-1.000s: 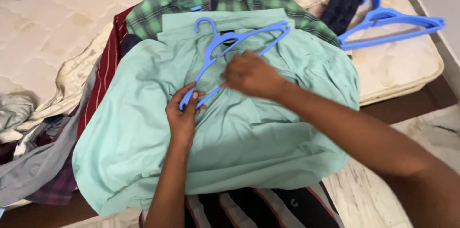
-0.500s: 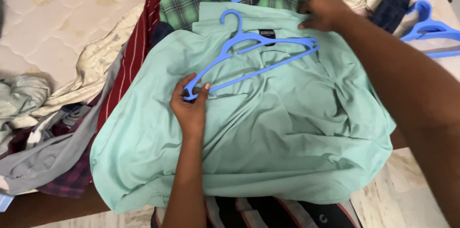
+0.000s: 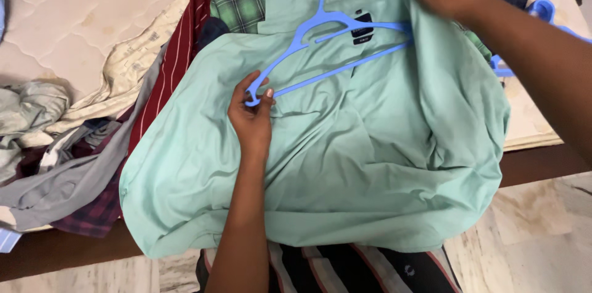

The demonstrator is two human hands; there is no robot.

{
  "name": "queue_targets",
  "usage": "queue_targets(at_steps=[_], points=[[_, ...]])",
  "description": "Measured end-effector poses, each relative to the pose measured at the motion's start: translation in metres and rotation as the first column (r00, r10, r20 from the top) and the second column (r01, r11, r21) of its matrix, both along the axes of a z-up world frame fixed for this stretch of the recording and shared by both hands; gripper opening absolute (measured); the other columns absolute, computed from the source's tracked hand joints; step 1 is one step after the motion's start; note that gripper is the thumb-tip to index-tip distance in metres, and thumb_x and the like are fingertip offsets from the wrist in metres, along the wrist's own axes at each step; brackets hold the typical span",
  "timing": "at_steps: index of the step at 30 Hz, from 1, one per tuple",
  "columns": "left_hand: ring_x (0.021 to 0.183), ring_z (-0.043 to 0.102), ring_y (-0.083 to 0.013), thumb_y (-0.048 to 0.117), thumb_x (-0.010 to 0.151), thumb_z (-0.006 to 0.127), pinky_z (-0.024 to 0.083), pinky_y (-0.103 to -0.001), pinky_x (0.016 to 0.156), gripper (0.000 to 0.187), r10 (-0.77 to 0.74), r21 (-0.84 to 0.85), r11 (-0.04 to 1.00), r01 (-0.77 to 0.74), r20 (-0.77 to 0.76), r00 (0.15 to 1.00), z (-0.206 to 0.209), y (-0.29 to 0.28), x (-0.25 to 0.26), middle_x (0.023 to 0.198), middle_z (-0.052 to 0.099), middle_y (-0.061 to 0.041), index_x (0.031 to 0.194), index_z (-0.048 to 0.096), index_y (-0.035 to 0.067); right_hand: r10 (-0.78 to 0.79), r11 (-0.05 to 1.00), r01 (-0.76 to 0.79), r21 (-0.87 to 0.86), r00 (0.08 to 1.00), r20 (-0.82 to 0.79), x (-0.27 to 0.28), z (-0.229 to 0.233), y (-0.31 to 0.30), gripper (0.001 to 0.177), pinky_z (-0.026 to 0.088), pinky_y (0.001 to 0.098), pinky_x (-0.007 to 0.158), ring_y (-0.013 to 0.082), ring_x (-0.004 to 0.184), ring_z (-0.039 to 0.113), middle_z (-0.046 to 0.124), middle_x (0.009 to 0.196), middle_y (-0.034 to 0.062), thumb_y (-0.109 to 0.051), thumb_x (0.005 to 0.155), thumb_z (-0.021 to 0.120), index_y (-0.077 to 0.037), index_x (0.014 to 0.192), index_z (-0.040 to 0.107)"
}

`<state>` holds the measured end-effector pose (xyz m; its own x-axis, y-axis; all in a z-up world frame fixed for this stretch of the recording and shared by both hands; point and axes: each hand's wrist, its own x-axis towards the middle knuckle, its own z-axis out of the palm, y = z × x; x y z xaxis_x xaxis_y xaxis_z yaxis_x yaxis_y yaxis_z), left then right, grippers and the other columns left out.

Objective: The person places a dark plaid shirt on a blue hanger, smooths it, and sets it aside. Then the person places a green plaid shirt on a hanger, buttons it, and smooths it. Finally, the person places a light green shirt on a hanger and smooths it.

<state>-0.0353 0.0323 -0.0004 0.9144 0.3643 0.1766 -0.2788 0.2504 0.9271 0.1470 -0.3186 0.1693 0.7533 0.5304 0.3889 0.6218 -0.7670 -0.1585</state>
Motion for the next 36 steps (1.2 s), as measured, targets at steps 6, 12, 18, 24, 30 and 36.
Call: queue_targets(at_steps=[6, 12, 18, 24, 30, 36], points=[[0.099, 0.066, -0.0109, -0.010, 0.096, 0.060, 0.057, -0.026, 0.085, 0.052, -0.156, -0.020, 0.987, 0.157, 0.028, 0.987, 0.002, -0.014, 0.004, 0.126, 0.071, -0.014, 0.145, 0.056, 0.007, 0.155, 0.988, -0.151, 0.033, 0.979, -0.133, -0.055, -0.009, 0.060, 0.019, 0.052, 0.0469, 0.081, 0.0368, 0.090, 0.066, 0.066, 0.099, 0.0172, -0.017, 0.107, 0.060, -0.004, 0.121, 0.061], [0.107, 0.066, -0.0125, -0.009, 0.100, 0.059, 0.057, -0.027, 0.087, 0.051, -0.220, -0.031, 0.975, 0.221, 0.044, 0.975, -0.001, -0.027, 0.005, 0.131, 0.070, -0.014, 0.148, 0.054, 0.008, 0.275, 0.943, -0.305, -0.137, 0.940, -0.201, -0.110, -0.047, 0.104, 0.071, 0.053, 0.0482, 0.079, 0.0392, 0.093, 0.064, 0.060, 0.112, 0.0193, -0.039, 0.084, 0.076, -0.004, 0.141, 0.051], [0.121, 0.067, -0.0159, -0.009, 0.101, 0.058, 0.058, -0.028, 0.087, 0.050, -0.270, 0.059, 0.963, 0.265, 0.110, 0.957, -0.006, -0.019, 0.010, 0.131, 0.068, -0.014, 0.148, 0.055, 0.006, 0.279, 0.919, -0.272, -0.284, 0.960, -0.016, -0.111, -0.061, 0.097, 0.031, 0.053, 0.0446, 0.081, 0.0305, 0.095, 0.065, 0.059, 0.100, 0.0092, -0.029, 0.092, 0.072, -0.008, 0.115, 0.069], [0.102, 0.064, -0.0176, 0.001, 0.101, 0.062, 0.056, -0.029, 0.082, 0.050, -0.367, 0.254, 0.899, 0.358, -0.013, 0.930, 0.010, -0.003, 0.042, 0.123, 0.067, -0.014, 0.150, 0.054, 0.008, 0.289, 0.923, -0.255, -0.289, 0.954, 0.082, -0.114, -0.066, 0.075, 0.022, 0.052, 0.0443, 0.077, 0.0304, 0.091, 0.063, 0.057, 0.095, 0.0105, -0.028, 0.088, 0.074, -0.006, 0.088, 0.071], [0.118, 0.061, -0.0322, 0.021, 0.107, 0.066, 0.043, -0.048, 0.106, 0.032, 0.036, 0.806, 0.520, -0.283, 0.310, 0.950, 0.024, 0.014, 0.091, 0.126, 0.068, -0.012, 0.137, 0.062, 0.009, 0.271, 0.945, -0.250, -0.213, 0.959, 0.078, -0.115, -0.072, 0.062, 0.020, 0.052, 0.0446, 0.077, 0.0314, 0.091, 0.063, 0.057, 0.098, 0.0110, -0.024, 0.090, 0.075, -0.005, 0.088, 0.070], [0.119, 0.056, -0.0341, 0.044, 0.082, 0.084, 0.037, -0.056, 0.095, 0.063, 0.036, 0.955, 0.167, 0.244, -0.254, 0.967, 0.036, 0.014, 0.118, 0.122, 0.068, -0.012, 0.130, 0.061, 0.011, 0.278, 0.919, -0.239, -0.313, 0.957, 0.086, -0.123, -0.069, 0.052, 0.021, 0.051, 0.0435, 0.076, 0.0297, 0.088, 0.062, 0.056, 0.096, 0.0109, -0.025, 0.089, 0.075, -0.005, 0.084, 0.069]])
